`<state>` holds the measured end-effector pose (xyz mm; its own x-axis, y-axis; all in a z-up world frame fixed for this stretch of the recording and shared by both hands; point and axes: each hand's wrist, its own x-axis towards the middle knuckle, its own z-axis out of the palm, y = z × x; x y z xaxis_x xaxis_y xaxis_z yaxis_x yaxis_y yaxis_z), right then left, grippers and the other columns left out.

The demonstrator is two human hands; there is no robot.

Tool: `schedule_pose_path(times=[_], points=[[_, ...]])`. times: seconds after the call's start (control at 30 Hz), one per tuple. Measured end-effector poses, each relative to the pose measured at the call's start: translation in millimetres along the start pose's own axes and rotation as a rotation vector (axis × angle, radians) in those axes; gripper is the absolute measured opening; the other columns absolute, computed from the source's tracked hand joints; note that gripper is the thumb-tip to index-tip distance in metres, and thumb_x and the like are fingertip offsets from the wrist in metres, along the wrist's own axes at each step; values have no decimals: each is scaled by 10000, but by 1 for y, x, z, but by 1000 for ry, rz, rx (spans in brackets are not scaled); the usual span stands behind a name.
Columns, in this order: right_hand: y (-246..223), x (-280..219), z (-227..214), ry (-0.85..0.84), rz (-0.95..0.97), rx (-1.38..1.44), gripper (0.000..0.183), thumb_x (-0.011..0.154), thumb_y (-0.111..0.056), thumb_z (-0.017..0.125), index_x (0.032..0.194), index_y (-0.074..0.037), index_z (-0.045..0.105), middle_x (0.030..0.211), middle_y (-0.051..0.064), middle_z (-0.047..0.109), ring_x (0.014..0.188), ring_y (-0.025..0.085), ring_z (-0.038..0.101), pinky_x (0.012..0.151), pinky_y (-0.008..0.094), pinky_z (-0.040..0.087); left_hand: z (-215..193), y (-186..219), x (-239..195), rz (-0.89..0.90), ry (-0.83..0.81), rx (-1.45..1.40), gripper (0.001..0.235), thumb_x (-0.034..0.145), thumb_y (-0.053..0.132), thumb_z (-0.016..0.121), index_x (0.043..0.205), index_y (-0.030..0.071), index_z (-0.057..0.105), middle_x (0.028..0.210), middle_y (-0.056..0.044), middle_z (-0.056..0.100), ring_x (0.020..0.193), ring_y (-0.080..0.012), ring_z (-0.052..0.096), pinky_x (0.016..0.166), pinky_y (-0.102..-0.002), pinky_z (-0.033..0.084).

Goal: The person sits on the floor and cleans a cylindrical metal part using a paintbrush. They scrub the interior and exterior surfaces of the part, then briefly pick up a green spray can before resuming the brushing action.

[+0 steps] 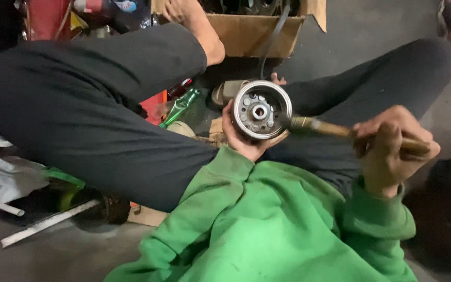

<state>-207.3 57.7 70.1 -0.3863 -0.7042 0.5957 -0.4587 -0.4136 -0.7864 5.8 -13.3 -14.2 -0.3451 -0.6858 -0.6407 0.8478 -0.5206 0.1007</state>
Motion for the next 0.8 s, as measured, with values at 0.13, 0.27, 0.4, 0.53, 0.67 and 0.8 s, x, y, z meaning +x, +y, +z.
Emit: schedule_pose_path(times=[0.13,0.27,0.4,0.53,0.67,0.8], points=[[9,3,4,-81,5,102,525,1158,-280,520,732,20,584,707,182,579,573,250,593,528,351,488,4,4,2,4,-6,16,665,750,607,636,1298,233,687,1340,-102,673,1260,-344,581,972,-561,497],[-8,5,10,25,-6,59,432,1185,-221,551,907,106,601,784,245,555,558,290,583,654,386,557,0,0,0,-14,6,22,690,743,620,630,1314,236,682,1355,-105,668,1273,-348,574,974,-569,493],[-9,1,2,-120,80,145,606,1133,-382,482,714,45,575,701,214,570,507,236,549,435,317,393,-1,0,-2,-27,17,34,707,738,628,626,1325,237,679,1365,-106,664,1281,-351,569,975,-574,490],[0,7,11,-31,71,80,542,1161,-353,526,806,46,611,756,188,598,547,222,547,509,327,414,13,-2,8,-51,-366,-189,806,813,544,681,1484,136,500,1522,-127,501,1423,-340,432,1141,-528,369],[-16,3,16,28,51,50,543,1175,-343,523,864,100,572,824,268,563,502,276,510,443,352,399,-2,-18,-5,-120,-670,-410,926,896,463,725,1628,48,338,1669,-137,349,1552,-324,307,1282,-500,265],[-20,9,21,1,-53,49,448,1170,-251,526,928,116,611,880,270,608,564,285,599,559,371,523,7,-5,3,-114,-683,-360,897,904,481,703,1620,67,358,1666,-124,361,1544,-324,320,1247,-536,288]])
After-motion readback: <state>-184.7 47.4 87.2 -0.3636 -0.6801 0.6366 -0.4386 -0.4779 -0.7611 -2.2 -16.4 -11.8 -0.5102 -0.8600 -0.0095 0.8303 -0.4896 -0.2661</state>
